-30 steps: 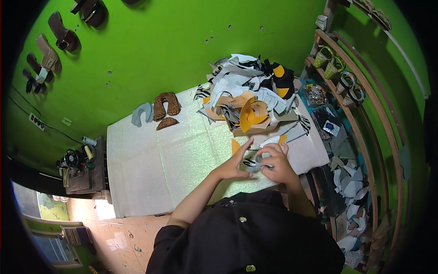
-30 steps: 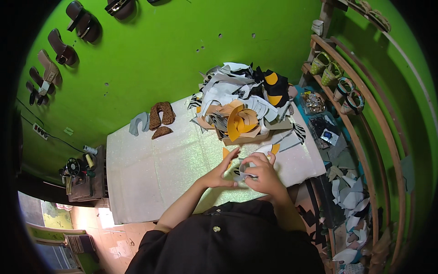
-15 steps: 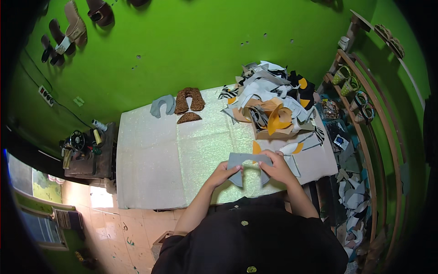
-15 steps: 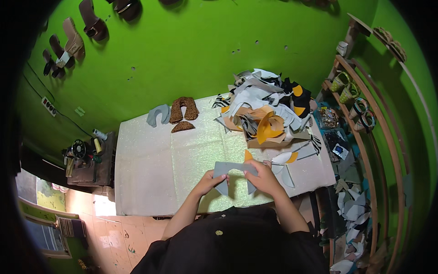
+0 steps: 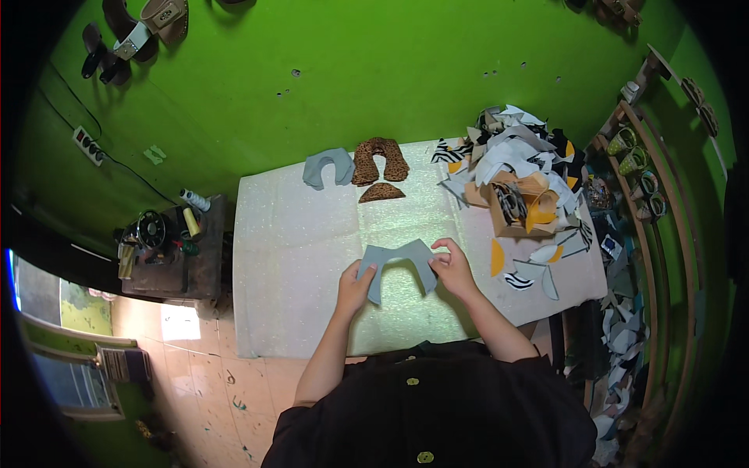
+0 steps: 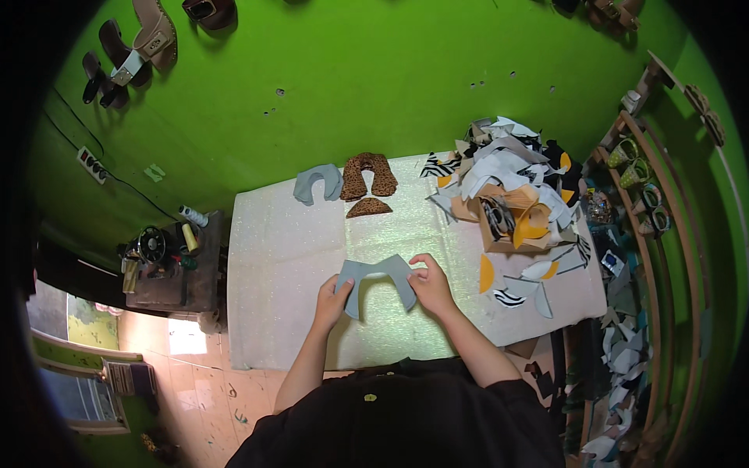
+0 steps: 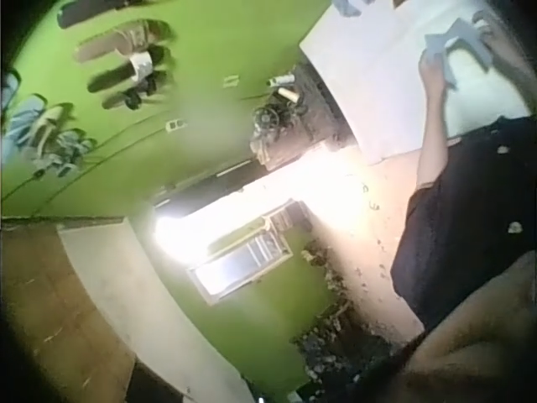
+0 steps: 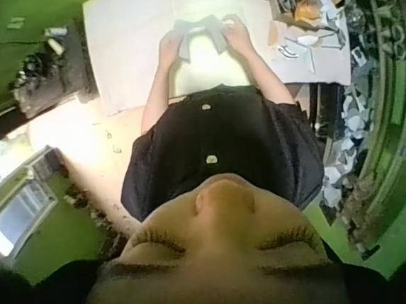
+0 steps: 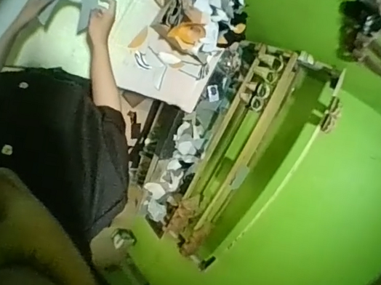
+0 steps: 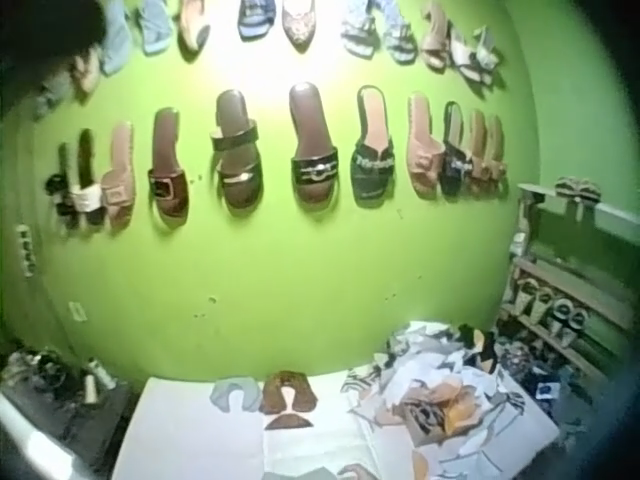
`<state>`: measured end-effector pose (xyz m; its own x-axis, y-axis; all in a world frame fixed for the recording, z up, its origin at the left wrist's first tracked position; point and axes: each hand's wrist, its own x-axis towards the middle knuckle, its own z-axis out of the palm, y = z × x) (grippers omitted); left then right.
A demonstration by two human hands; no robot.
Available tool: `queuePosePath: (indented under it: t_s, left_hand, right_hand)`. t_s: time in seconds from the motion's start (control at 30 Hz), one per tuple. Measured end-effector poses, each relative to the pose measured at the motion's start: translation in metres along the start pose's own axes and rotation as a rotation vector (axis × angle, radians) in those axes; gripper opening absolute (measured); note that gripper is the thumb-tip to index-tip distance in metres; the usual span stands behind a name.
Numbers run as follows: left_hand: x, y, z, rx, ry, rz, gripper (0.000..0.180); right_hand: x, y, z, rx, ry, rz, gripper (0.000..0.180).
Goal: Organizing and inspecting various cut shoe material components on a work table.
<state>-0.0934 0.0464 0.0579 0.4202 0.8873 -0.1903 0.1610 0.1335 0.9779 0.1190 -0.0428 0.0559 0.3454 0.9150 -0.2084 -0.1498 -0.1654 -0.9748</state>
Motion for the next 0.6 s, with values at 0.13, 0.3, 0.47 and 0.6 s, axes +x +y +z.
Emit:
queuePosePath:
  t_s: [0.13,0.3,0.47,0.6]
  left_hand:
    - [0.023,-0.004,-0.050,-0.042,0.048,-0.001,0.018]
    - [0.060,-0.020,-0.107,-0.041,0.112,0.001,0.014]
    - [0.126,-0.035,-0.160,-0.033,0.149,0.047,0.015]
    - [0.183,-0.035,-0.177,0.012,0.192,0.049,0.019]
  right_hand:
    - [0.038,0.013,0.043,-0.164,-0.057,-0.097,0.019]
    - [0.085,0.002,0.100,-0.465,-0.042,-0.281,0.022]
    - [0.151,-0.006,0.134,-0.500,-0.129,-0.269,0.025]
    - [0.212,-0.013,0.152,-0.557,-0.116,-0.273,0.024]
